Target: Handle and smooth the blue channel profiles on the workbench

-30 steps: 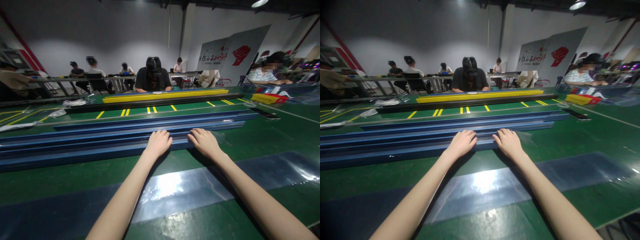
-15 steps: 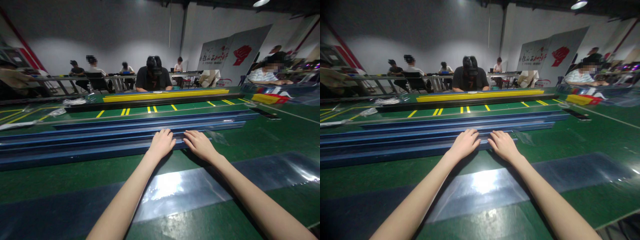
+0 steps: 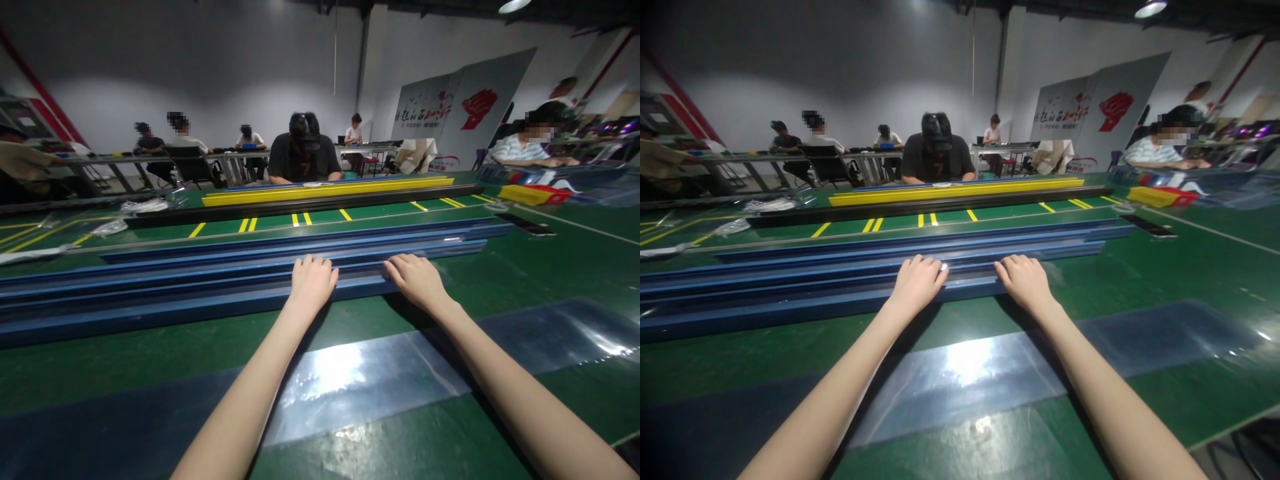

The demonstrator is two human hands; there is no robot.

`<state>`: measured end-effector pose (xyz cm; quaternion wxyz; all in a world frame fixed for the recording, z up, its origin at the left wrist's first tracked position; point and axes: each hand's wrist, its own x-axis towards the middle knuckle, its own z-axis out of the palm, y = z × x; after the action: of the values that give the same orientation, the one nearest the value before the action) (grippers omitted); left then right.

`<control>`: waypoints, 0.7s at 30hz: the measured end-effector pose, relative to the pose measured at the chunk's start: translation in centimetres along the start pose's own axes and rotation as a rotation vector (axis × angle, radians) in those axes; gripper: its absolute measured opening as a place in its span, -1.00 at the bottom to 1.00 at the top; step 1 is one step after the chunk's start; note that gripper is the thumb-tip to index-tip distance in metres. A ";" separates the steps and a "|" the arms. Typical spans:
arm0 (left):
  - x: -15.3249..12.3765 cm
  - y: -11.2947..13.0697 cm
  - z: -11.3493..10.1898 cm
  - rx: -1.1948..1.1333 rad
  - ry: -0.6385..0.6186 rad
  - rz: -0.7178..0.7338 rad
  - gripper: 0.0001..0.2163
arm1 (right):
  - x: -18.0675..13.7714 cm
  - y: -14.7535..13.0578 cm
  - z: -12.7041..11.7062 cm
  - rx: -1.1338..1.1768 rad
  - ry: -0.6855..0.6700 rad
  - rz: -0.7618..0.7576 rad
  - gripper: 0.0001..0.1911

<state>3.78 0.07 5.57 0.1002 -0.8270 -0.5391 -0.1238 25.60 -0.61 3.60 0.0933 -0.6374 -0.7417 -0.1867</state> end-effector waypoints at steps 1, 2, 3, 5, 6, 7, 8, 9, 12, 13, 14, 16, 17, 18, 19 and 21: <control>0.0 -0.1 0.0 0.011 0.000 -0.022 -0.70 | 0.0 -0.2 0.0 0.014 0.000 -0.015 -0.55; 0.0 -0.1 0.0 0.018 0.002 -0.031 -0.70 | -0.1 -0.5 0.1 0.034 0.007 -0.037 -0.55; 0.0 -0.1 0.1 0.022 0.008 -0.027 -0.71 | -0.1 -0.9 0.2 0.056 0.020 -0.065 -0.56; -0.1 0.1 0.3 0.014 0.023 0.018 -0.71 | -0.3 -1.7 0.4 0.108 0.060 -0.128 -0.56; -0.1 0.2 0.4 0.001 0.028 0.062 -0.72 | -0.3 -2.0 0.6 0.135 0.079 -0.162 -0.56; -0.1 0.3 0.6 -0.017 0.032 0.110 -0.72 | -0.4 -2.3 0.7 0.160 0.093 -0.196 -0.56; -0.2 0.5 0.8 -0.036 0.032 0.155 -0.72 | -0.4 -2.5 0.8 0.181 0.102 -0.224 -0.56; -0.2 0.7 1.0 -0.054 0.030 0.193 -0.72 | -0.5 -2.6 0.8 0.198 0.105 -0.244 -0.56; -0.3 1.0 1.3 -0.081 0.017 0.233 -0.71 | -0.5 -2.4 0.8 0.205 0.098 -0.255 -0.57; -0.3 1.0 1.4 -0.083 0.009 0.232 -0.71 | -0.4 -2.1 0.7 0.190 0.097 -0.242 -0.57; -0.3 1.0 1.3 -0.083 0.001 0.228 -0.70 | -0.4 -1.9 0.6 0.167 0.098 -0.223 -0.57; -0.3 1.0 1.1 -0.077 -0.013 0.208 -0.71 | -0.3 -1.2 0.4 0.108 0.097 -0.170 -0.57; -0.3 0.9 0.9 -0.069 -0.019 0.187 -0.71 | -0.2 -0.9 0.3 0.080 0.093 -0.135 -0.57; -0.2 0.8 0.7 -0.057 -0.025 0.157 -0.72 | -0.2 -0.6 0.3 0.056 0.085 -0.099 -0.57; -0.2 0.7 0.5 -0.041 -0.029 0.117 -0.72 | -0.1 -0.3 0.2 0.036 0.073 -0.063 -0.57; -0.2 0.5 0.3 -0.007 -0.033 0.023 -0.71 | 0.0 0.0 0.1 0.014 0.045 -0.012 -0.57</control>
<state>4.25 -0.21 5.25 0.0900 -0.8354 -0.5307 -0.1108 25.57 -0.59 3.46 0.1133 -0.6279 -0.7446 -0.1964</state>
